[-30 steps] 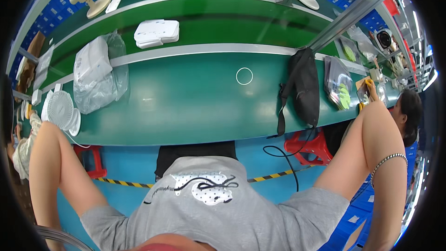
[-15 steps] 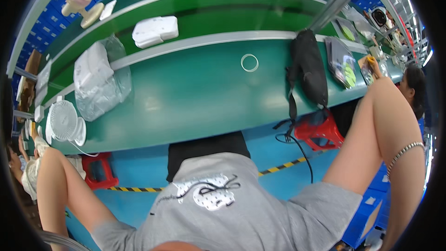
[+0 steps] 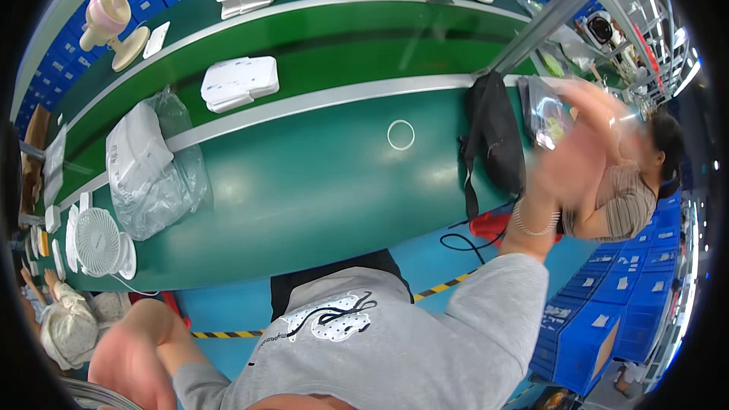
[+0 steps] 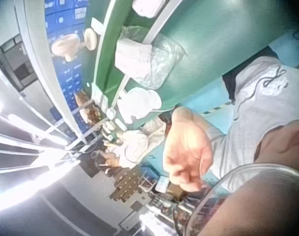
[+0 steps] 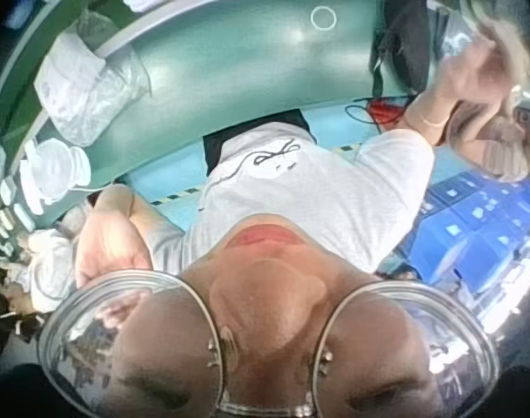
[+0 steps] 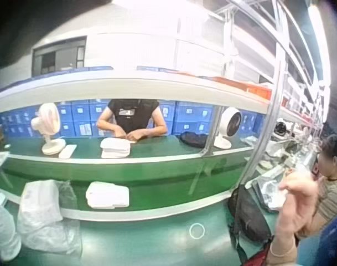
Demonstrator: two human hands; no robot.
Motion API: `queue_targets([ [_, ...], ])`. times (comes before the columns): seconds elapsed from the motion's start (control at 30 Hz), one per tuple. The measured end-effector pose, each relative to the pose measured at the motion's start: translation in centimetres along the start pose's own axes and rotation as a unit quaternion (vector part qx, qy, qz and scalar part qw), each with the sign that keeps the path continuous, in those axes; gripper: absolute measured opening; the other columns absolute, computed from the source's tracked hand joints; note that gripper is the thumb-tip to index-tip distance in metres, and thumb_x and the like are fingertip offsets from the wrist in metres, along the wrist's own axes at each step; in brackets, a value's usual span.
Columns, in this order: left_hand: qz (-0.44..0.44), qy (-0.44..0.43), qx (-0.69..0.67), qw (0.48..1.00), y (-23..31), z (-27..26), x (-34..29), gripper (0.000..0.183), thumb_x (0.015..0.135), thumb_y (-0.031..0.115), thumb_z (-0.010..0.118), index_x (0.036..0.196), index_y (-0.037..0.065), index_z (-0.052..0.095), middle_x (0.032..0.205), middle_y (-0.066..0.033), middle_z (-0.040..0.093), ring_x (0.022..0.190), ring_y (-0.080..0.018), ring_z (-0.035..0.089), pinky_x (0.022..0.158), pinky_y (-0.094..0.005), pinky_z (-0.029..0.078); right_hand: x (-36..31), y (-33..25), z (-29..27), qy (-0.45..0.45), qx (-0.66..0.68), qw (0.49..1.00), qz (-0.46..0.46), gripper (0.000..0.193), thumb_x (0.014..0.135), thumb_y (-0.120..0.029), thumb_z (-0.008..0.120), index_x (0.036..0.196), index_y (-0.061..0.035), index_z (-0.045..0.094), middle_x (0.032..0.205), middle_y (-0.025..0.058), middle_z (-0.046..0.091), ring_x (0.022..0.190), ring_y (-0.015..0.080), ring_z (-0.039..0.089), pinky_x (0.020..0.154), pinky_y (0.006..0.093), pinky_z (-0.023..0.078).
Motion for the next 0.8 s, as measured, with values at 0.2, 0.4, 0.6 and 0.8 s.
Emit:
queue_targets([
  [0.2,-0.496,-0.379,0.055,0.78,0.1,5.7,-19.6,0.042,0.07,0.002,0.064,0.11,0.004,0.054,0.122,-0.0149,0.048,0.11,-0.0335,0.045,0.091,-0.0409,0.039,-17.7,10.6,10.8,-0.411,-0.038,0.899,0.147,0.029,0.074,-0.012,0.066,0.101,-0.0077,0.056,0.096,0.0113,0.051,0.091,0.0307,0.054,0.076,0.0392,0.047],
  [0.4,-0.511,-0.475,0.025,0.716,0.2,7.7,-25.9,0.042,0.072,0.005,0.067,0.111,0.003,0.053,0.123,-0.0165,0.046,0.114,-0.0385,0.041,0.096,-0.0464,0.037,-19.9,13.6,14.7,-0.403,-0.078,0.904,0.117,0.007,0.079,-0.009,0.057,0.084,-0.0045,0.055,0.087,0.0132,0.054,0.081,0.0322,0.057,0.07,0.0417,0.048],
  [0.6,-0.479,-0.542,0.057,0.689,-0.4,9.3,-28.7,0.045,0.076,0.013,0.067,0.115,-0.001,0.05,0.125,-0.0202,0.045,0.117,-0.0401,0.04,0.098,-0.0464,0.036,-17.1,17.6,15.7,-0.353,-0.178,0.908,0.142,0.025,0.078,-0.008,0.059,0.1,-0.001,0.051,0.1,0.0161,0.053,0.089,0.035,0.057,0.073,0.0416,0.049],
  [0.8,-0.676,-0.306,0.028,0.67,-6.0,14.3,-36.6,0.051,0.084,0.028,0.06,0.117,-0.009,0.048,0.12,-0.0279,0.047,0.117,-0.0423,0.041,0.1,-0.0436,0.034,-10.5,10.9,26.4,-0.306,0.24,0.887,0.248,0.047,0.086,-0.029,0.063,0.117,0.0045,0.051,0.111,0.0197,0.055,0.084,0.025,0.061,0.077,0.0341,0.05],
])
Point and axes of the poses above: each hand's wrist, its own x-axis towards the middle knuckle, its own z-axis out of the palm, y = z × x, the point moved 4 cm from there along x, towards the middle knuckle
